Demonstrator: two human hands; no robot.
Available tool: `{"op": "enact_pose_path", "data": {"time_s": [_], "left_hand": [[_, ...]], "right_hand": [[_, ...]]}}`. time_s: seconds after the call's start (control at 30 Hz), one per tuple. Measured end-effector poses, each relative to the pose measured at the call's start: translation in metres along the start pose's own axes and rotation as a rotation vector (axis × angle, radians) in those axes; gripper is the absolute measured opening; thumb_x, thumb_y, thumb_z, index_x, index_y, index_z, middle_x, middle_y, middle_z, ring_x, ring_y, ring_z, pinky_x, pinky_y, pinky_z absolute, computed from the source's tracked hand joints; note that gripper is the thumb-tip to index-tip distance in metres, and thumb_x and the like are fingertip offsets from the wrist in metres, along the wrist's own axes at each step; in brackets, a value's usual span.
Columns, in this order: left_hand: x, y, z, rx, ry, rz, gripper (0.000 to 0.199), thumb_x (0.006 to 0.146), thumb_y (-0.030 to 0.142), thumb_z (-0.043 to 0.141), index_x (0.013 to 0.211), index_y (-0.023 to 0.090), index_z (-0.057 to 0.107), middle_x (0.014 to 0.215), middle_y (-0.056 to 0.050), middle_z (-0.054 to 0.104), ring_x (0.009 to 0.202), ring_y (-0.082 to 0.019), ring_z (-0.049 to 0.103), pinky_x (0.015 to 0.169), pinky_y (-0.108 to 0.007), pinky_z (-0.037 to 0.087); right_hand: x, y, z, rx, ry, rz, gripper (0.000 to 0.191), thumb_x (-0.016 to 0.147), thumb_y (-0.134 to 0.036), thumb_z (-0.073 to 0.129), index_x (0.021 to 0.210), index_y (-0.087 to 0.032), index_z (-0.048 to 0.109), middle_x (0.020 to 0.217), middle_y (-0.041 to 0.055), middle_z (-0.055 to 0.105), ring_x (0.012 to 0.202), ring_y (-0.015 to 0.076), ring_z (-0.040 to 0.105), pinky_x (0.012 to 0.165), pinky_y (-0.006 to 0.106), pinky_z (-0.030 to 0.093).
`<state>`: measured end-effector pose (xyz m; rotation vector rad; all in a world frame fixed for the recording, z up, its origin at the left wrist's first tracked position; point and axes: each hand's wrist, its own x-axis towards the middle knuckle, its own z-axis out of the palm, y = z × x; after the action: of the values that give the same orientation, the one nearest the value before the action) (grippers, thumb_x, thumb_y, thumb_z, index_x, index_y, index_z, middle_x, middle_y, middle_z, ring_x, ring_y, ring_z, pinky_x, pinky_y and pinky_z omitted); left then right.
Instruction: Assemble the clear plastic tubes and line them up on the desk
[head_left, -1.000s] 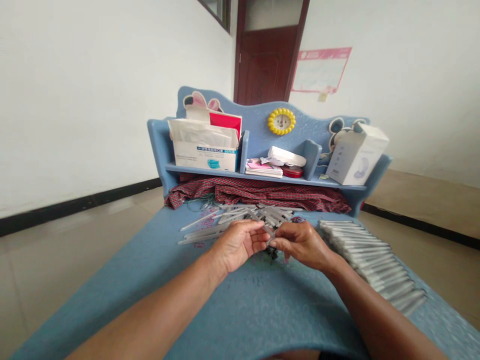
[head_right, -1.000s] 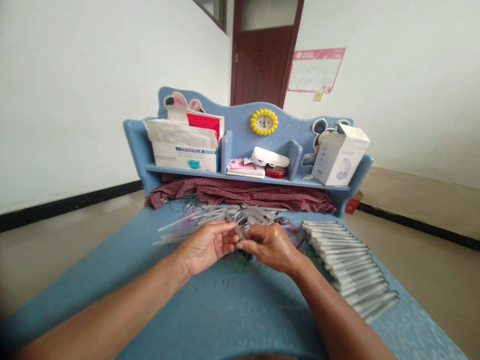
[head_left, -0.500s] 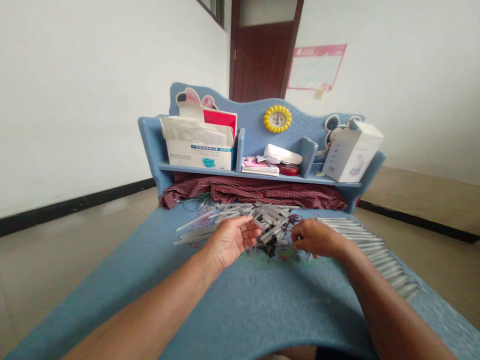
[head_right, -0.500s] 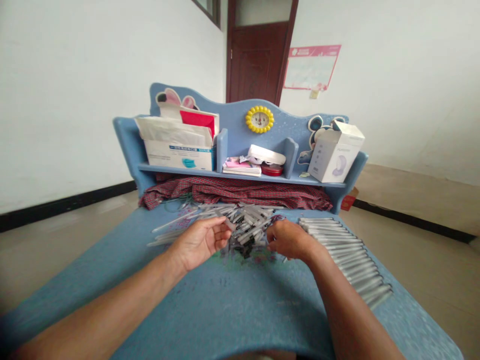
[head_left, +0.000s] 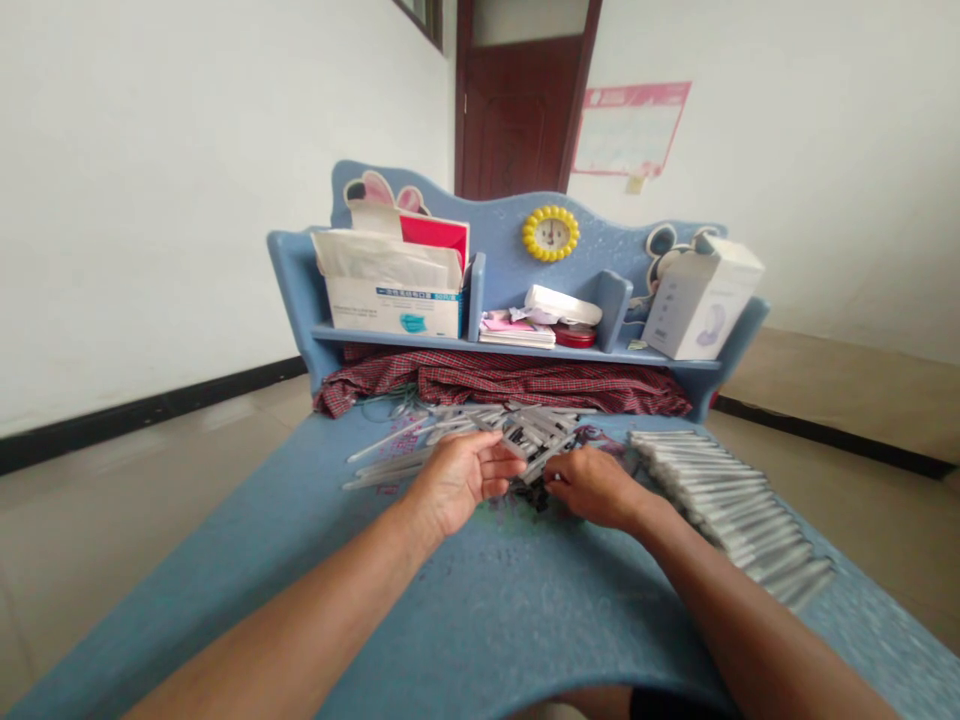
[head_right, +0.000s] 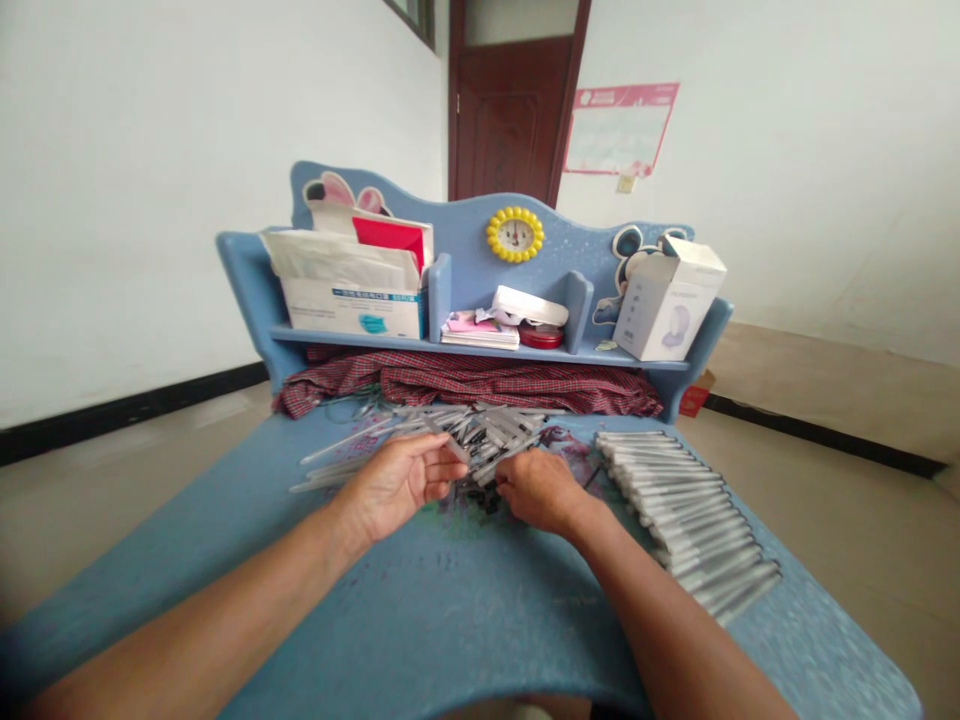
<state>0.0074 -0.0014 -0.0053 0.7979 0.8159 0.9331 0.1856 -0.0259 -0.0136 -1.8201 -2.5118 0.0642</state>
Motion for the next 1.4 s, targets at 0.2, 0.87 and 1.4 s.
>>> {"op": "enact_pose_path", "data": {"time_s": [0.2,0.87,1.4], "left_hand": [[-0.001,0.000,0.000,0.034,-0.033,0.021,0.008,0.075,0.016,0.053,0.069,0.011,0.056,0.063,-0.008,0.067,0.056,-0.019,0.066,0.036,-0.019,0.044],[-0.001,0.000,-0.001,0.012,-0.042,0.035,0.007,0.076,0.014,0.053,0.071,0.011,0.055,0.062,-0.007,0.067,0.056,-0.018,0.066,0.039,-0.020,0.046],[-0.009,0.001,0.004,-0.036,-0.134,-0.013,0.012,0.078,0.016,0.052,0.072,0.009,0.060,0.060,-0.010,0.067,0.052,-0.016,0.064,0.041,-0.019,0.046]], "right_hand": [[0.004,-0.007,0.004,-0.048,0.013,0.045,0.026,0.081,-0.028,0.042,0.087,-0.018,0.065,0.086,0.0117,0.067,0.084,0.0224,0.062,0.066,0.027,0.040],[-0.001,-0.005,0.002,1.063,0.260,-0.127,0.008,0.070,-0.018,0.046,0.076,-0.016,0.050,0.050,-0.0047,0.054,0.035,0.0073,0.044,0.037,0.018,0.032],[-0.006,-0.026,0.004,1.774,0.134,-0.258,0.016,0.072,-0.028,0.060,0.077,-0.015,0.052,0.056,0.0010,0.064,0.029,0.0078,0.048,0.029,0.016,0.034]]}}
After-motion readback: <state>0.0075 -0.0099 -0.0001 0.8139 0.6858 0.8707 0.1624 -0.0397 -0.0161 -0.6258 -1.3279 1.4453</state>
